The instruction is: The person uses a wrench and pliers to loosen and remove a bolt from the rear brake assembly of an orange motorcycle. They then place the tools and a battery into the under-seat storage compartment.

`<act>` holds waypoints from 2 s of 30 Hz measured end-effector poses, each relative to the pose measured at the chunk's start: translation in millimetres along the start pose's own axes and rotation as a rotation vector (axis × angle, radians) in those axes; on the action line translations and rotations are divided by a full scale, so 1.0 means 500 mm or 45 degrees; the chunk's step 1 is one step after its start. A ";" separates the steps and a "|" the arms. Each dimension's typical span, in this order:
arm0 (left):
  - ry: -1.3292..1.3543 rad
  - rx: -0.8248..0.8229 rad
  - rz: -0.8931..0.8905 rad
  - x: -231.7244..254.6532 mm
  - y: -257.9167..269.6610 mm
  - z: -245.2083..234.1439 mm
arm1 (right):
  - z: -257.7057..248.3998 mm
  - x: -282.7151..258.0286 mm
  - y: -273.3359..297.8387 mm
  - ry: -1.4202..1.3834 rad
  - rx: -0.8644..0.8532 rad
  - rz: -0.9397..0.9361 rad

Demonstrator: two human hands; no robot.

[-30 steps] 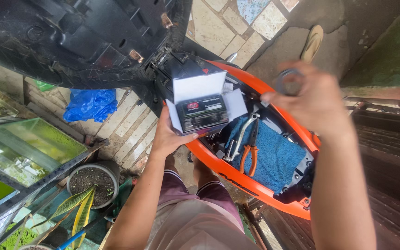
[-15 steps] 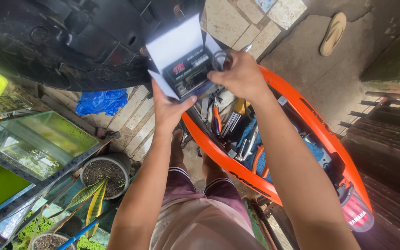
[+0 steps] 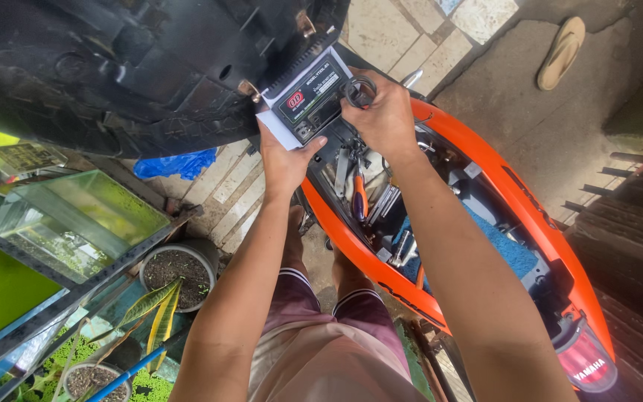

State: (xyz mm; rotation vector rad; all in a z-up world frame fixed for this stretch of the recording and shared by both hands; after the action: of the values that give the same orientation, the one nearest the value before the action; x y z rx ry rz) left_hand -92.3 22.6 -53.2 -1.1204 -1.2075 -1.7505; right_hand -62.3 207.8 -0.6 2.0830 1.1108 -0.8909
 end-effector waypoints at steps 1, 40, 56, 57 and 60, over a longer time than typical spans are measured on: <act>-0.043 -0.005 0.012 0.006 -0.006 0.004 | -0.001 -0.001 -0.004 -0.008 -0.010 0.017; -0.189 0.179 0.163 0.073 -0.013 0.006 | -0.011 -0.037 -0.076 0.312 0.109 0.126; -0.506 0.145 0.086 0.086 -0.017 -0.001 | -0.012 -0.036 -0.051 0.412 0.085 -0.064; -0.483 0.140 0.074 0.087 -0.013 0.001 | -0.011 -0.034 -0.048 0.417 0.116 -0.080; -0.440 0.112 0.100 0.078 -0.012 0.001 | -0.004 -0.022 -0.024 0.359 0.195 -0.056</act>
State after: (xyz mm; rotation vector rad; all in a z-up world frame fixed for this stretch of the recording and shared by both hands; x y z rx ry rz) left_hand -111.9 21.8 -18.9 -1.4374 -1.4073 -1.4686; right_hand -76.9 209.7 6.9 2.3741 1.2702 -0.7376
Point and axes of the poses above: each hand's wrist, its own y-axis away from the middle knuckle, its own z-axis out of the palm, x = y × z, the point moved 1 cm from there along -y, towards the middle knuckle, and after that the axes turned 15 degrees about y, right-handed, at the moved point
